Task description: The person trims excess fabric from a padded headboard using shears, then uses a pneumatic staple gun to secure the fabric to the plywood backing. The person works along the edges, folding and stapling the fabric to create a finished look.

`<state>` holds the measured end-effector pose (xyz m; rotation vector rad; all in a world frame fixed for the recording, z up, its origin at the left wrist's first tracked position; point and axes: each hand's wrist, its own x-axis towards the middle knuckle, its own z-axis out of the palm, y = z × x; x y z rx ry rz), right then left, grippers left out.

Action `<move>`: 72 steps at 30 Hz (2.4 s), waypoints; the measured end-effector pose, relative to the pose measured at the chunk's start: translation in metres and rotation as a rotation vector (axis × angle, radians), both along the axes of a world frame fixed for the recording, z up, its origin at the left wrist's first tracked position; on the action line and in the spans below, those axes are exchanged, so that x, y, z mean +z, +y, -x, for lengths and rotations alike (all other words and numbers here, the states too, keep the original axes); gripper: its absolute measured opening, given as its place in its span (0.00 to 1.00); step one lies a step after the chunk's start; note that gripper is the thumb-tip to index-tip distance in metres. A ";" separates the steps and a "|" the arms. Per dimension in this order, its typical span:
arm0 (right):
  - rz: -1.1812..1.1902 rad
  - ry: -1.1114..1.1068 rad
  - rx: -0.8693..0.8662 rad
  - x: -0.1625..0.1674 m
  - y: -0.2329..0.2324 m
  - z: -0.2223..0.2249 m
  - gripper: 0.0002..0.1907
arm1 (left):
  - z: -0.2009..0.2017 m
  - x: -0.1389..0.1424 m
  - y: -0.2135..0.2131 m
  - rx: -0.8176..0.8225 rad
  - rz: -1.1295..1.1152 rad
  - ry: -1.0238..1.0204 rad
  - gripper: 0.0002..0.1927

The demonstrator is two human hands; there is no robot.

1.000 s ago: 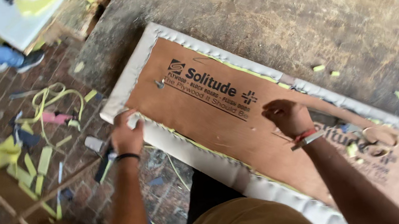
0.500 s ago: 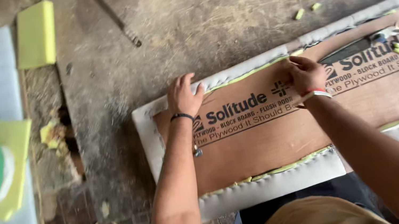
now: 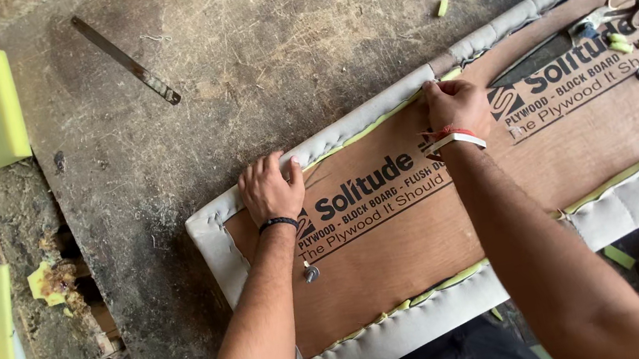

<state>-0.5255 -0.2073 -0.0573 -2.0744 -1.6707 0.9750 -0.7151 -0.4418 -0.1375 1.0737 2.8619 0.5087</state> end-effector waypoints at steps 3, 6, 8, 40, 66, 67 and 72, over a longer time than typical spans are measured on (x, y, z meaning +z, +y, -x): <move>0.112 0.121 -0.087 0.011 -0.006 0.002 0.14 | 0.000 0.001 0.000 0.000 0.054 -0.008 0.19; 0.129 0.210 -0.163 0.017 -0.011 0.005 0.13 | 0.002 0.001 0.001 -0.003 0.075 -0.007 0.20; 0.172 0.209 -0.182 0.015 -0.011 0.007 0.14 | 0.003 0.001 0.002 -0.003 0.076 -0.004 0.21; -0.053 -0.170 -0.014 -0.032 -0.029 0.036 0.13 | 0.005 0.028 0.006 -0.088 0.184 -0.092 0.25; -0.119 -0.534 0.272 -0.049 -0.067 0.048 0.18 | 0.007 0.030 0.005 -0.106 0.189 -0.107 0.24; -0.141 -0.490 0.307 -0.050 -0.072 0.047 0.15 | 0.007 0.030 0.005 -0.106 0.197 -0.109 0.25; -0.117 -0.208 0.225 -0.044 -0.084 0.037 0.16 | 0.008 0.029 0.007 -0.100 0.183 -0.142 0.26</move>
